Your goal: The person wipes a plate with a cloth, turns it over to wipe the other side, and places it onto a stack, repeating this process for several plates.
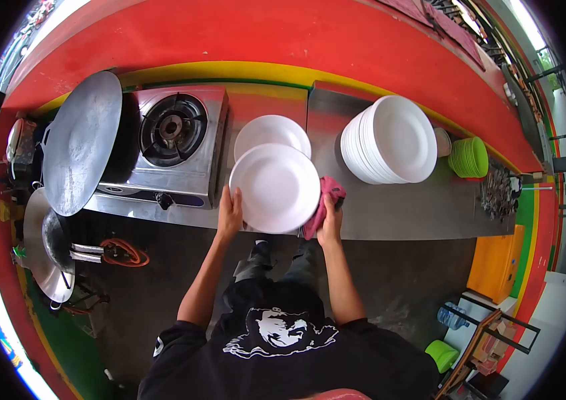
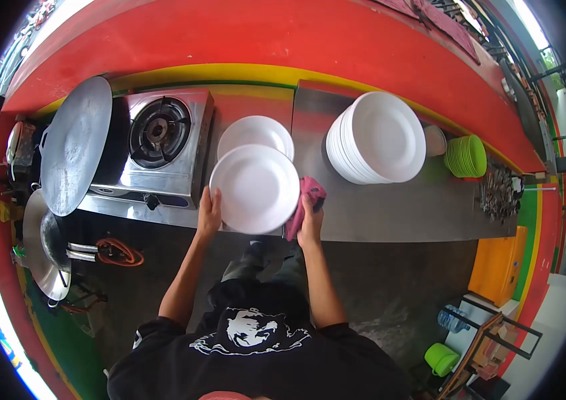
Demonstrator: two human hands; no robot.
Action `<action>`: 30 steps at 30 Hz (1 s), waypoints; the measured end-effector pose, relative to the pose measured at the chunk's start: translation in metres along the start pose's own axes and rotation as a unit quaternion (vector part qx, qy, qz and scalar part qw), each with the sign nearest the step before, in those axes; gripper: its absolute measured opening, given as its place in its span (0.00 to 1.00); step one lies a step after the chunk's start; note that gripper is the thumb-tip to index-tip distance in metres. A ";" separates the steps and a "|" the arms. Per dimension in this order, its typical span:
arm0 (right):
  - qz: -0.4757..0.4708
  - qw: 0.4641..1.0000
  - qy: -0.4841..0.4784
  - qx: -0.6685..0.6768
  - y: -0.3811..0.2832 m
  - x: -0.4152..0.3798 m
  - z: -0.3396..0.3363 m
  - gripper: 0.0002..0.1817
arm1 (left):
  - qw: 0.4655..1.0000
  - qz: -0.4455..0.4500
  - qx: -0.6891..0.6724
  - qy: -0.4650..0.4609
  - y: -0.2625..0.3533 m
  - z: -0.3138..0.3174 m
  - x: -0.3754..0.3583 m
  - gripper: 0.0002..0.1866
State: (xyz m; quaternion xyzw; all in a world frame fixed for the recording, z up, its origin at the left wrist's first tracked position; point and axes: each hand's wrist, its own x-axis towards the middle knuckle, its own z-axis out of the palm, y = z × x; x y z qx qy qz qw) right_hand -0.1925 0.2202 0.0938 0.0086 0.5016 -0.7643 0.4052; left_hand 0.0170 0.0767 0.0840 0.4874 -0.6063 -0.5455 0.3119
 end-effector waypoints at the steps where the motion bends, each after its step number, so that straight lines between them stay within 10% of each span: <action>1: -0.002 1.000 -0.002 -0.026 0.005 0.007 -0.006 0.24 | 0.998 -0.056 0.008 -0.009 0.010 0.003 0.007 0.16; 3: -0.013 0.998 -0.004 -0.069 0.017 0.021 -0.015 0.16 | 0.986 -0.163 0.018 -0.021 0.028 0.009 0.019 0.17; 7: -0.022 0.989 -0.033 -0.145 0.014 0.047 -0.023 0.17 | 0.988 0.043 0.130 0.068 -0.025 0.030 0.042 0.16; 19: 0.008 0.980 -0.082 -0.183 -0.002 0.093 -0.018 0.22 | 0.938 -0.039 0.272 0.213 -0.029 0.075 0.049 0.16; 27: 0.092 0.945 -0.174 -0.263 -0.070 0.089 -0.078 0.19 | 0.903 -0.245 0.291 0.200 -0.015 0.106 0.039 0.26; 30: 0.121 0.936 -0.175 -0.282 -0.104 0.099 -0.125 0.18 | 0.856 -0.136 0.364 0.340 -0.013 0.133 0.030 0.27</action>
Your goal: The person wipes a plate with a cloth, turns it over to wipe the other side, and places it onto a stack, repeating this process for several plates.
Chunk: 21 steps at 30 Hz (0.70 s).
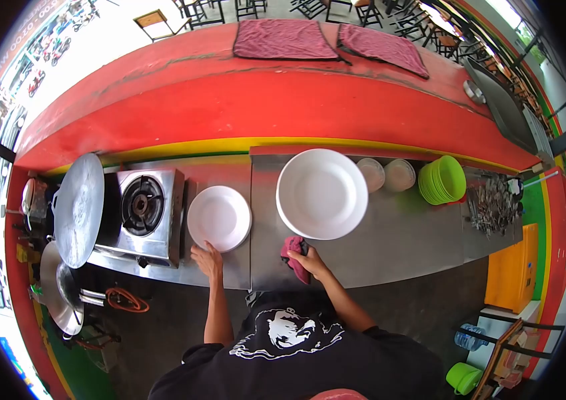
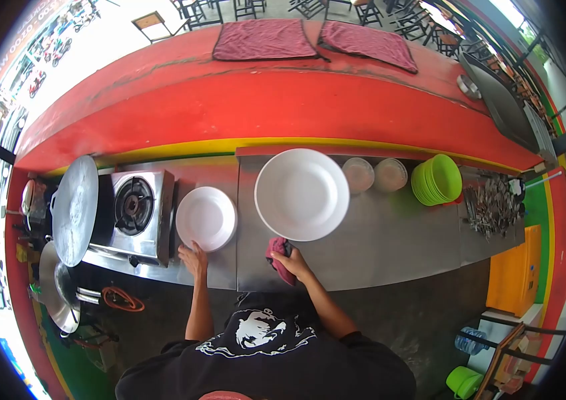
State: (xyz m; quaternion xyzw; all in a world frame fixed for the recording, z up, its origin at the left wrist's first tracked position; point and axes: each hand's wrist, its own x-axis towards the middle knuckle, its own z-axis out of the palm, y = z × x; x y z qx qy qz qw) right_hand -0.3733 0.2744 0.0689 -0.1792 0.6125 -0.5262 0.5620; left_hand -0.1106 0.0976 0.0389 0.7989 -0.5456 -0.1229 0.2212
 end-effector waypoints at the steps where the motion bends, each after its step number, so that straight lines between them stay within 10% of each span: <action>1: 0.023 1.000 0.000 -0.011 -0.004 -0.008 -0.021 0.18 | 0.998 0.040 0.018 0.044 0.014 -0.001 -0.006 0.26; 4: 0.013 0.998 0.053 -0.012 -0.011 -0.023 -0.081 0.17 | 0.983 0.137 0.023 0.122 0.058 -0.013 -0.028 0.22; 9: -0.027 0.974 0.203 0.099 -0.029 -0.018 -0.154 0.23 | 0.867 0.116 -0.446 -0.187 0.161 -0.022 -0.060 0.24; 21: -0.270 0.929 0.229 0.112 -0.154 -0.016 -0.129 0.35 | 0.847 0.197 -0.417 -0.264 0.254 -0.045 -0.122 0.35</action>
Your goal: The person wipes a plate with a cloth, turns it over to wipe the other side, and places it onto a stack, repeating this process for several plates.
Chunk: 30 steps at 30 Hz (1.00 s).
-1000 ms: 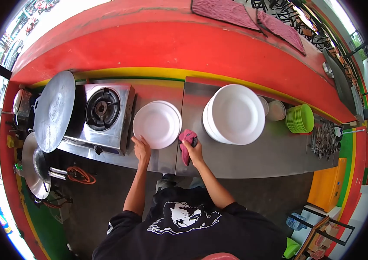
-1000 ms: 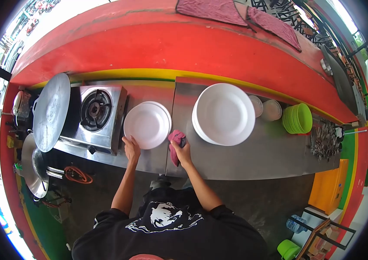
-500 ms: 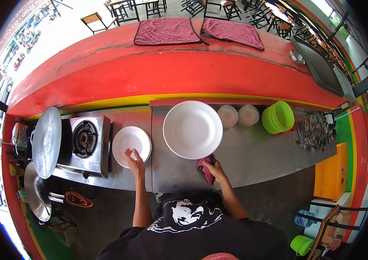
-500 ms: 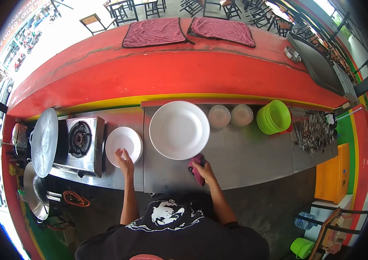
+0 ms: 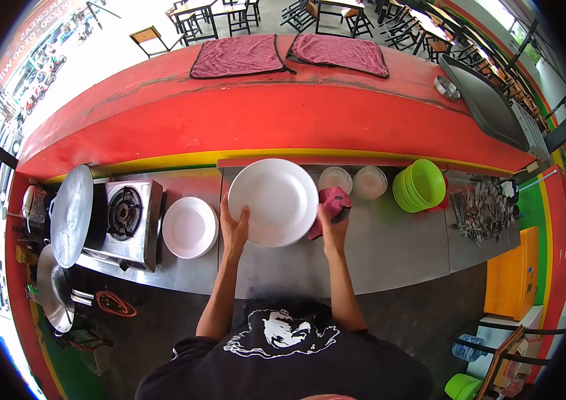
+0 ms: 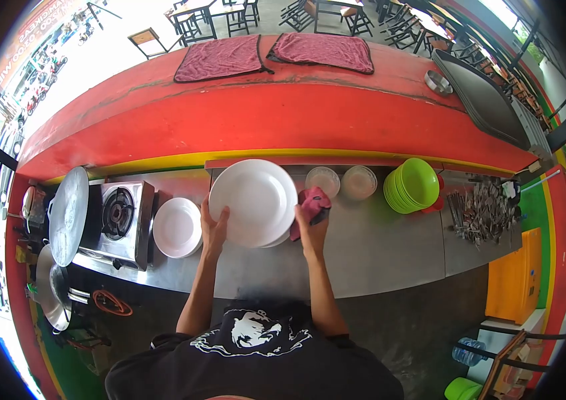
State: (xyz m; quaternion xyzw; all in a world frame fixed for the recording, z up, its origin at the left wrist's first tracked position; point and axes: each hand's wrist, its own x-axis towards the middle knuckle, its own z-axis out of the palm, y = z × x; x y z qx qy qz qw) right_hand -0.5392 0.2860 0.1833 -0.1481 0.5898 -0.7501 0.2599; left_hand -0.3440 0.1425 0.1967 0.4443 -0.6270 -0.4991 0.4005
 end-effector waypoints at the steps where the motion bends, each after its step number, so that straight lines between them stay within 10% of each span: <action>1: -0.060 0.998 -0.016 -0.008 -0.002 -0.002 0.007 0.35 | 1.000 0.009 0.001 0.001 -0.002 0.000 0.000 0.34; 12: -0.042 0.999 0.019 0.023 -0.016 -0.036 0.013 0.34 | 0.983 0.121 0.125 0.051 0.026 0.006 -0.031 0.32; 25: -0.215 0.975 0.026 0.056 -0.056 -0.156 -0.001 0.28 | 0.966 0.063 -0.229 0.102 0.062 -0.059 -0.167 0.25; 30: -0.291 0.926 -0.100 -0.217 -0.075 -0.228 -0.006 0.32 | 0.973 0.037 -0.204 0.103 0.053 -0.076 -0.248 0.22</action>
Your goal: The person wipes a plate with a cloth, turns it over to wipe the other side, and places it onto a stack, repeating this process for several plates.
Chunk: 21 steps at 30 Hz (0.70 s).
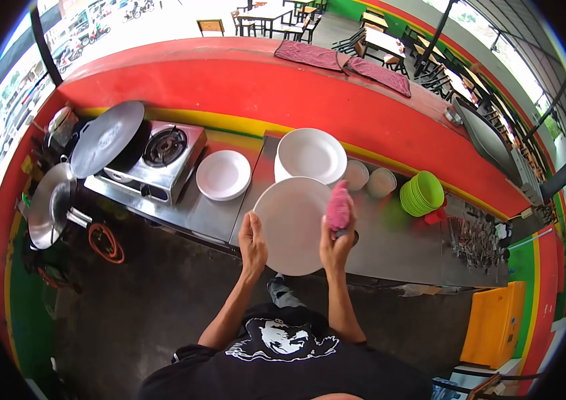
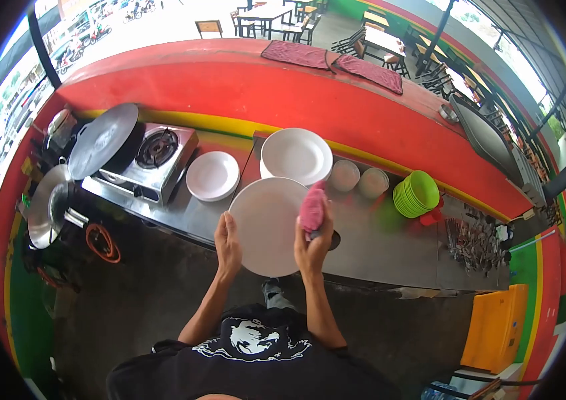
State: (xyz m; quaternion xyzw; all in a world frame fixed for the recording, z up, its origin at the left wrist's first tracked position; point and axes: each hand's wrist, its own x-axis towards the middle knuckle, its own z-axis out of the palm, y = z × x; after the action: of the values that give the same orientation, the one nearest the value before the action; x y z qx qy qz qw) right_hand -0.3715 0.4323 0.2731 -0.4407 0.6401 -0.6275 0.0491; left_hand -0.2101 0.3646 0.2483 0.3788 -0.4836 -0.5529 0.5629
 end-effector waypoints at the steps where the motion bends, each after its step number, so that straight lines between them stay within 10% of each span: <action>1: -0.051 0.996 -0.029 -0.060 -0.010 -0.009 0.002 0.34 | 1.000 -0.007 0.002 -0.002 0.001 -0.002 -0.015 0.22; 16: -0.112 0.891 -0.436 -0.060 -0.080 -0.139 -0.023 0.42 | 0.996 0.013 -0.034 0.082 0.041 -0.059 -0.109 0.20; 21: -0.185 0.883 -0.415 -0.117 -0.068 -0.129 -0.023 0.48 | 0.997 0.013 -0.011 0.077 0.048 -0.053 -0.120 0.21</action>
State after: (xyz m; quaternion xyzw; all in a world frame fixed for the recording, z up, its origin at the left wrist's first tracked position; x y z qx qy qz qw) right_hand -0.2733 0.5423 0.2727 -0.7737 0.5366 -0.3056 0.1414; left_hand -0.1369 0.4820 0.2664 0.4085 -0.4374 -0.5199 0.6096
